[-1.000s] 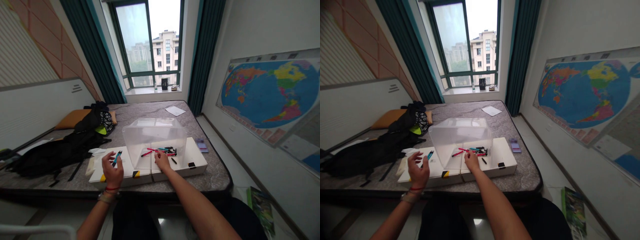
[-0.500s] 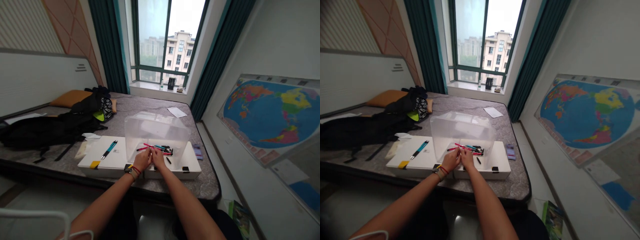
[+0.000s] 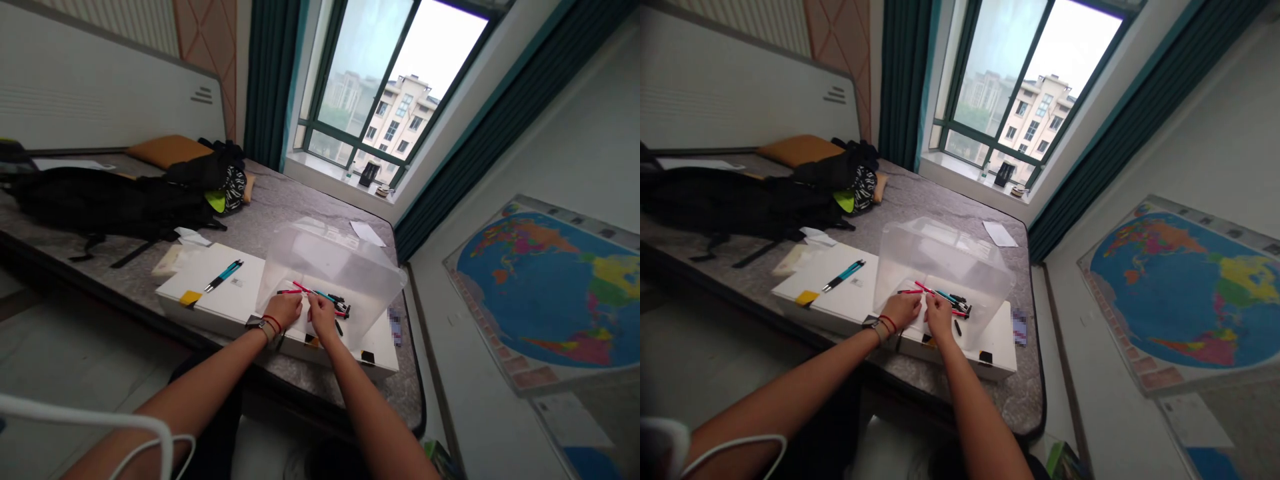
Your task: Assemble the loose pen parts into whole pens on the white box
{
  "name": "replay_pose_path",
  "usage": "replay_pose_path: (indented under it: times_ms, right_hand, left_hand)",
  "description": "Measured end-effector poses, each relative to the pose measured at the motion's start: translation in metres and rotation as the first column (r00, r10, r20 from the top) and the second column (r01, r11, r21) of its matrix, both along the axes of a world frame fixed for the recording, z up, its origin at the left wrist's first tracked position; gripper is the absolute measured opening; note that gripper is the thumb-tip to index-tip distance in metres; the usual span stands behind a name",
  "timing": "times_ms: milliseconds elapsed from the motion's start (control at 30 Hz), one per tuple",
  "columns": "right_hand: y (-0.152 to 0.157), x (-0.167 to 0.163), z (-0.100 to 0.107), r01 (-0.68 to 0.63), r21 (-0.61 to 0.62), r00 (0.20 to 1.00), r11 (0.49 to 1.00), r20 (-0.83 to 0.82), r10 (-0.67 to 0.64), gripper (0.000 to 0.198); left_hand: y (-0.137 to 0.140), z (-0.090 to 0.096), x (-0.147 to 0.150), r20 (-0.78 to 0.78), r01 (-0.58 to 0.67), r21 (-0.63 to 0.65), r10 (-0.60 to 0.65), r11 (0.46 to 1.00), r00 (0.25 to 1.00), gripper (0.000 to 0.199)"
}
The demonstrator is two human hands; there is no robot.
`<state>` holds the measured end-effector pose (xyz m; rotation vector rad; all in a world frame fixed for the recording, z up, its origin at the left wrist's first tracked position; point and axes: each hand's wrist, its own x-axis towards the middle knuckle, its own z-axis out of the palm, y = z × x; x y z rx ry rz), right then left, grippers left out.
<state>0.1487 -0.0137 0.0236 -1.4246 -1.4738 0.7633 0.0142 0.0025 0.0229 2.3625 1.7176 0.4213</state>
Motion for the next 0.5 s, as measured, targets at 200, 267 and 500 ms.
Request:
replay_pose_path:
  times_ms: [200, 267, 500]
  right_hand:
    - [0.04, 0.015, 0.061, 0.066, -0.036, 0.977, 0.997, 0.206, -0.057, 0.036]
    - [0.05, 0.019, 0.079, -0.001, -0.089, 0.923, 0.996, 0.384, 0.035, 0.031]
    - [0.067, 0.028, 0.1, 0.124, -0.593, 0.381, 0.795, 0.769, 0.514, 0.012]
  left_hand:
    - [0.003, 0.0, -0.001, -0.002, 0.001, -0.009, -0.001, 1.0, 1.0, 0.026]
    - [0.003, -0.001, -0.002, 0.01, 0.004, -0.014, -0.004, 1.0, 1.0, 0.025]
    - [0.002, -0.001, -0.004, 0.023, -0.004, -0.016, 0.004, 1.0, 1.0, 0.026]
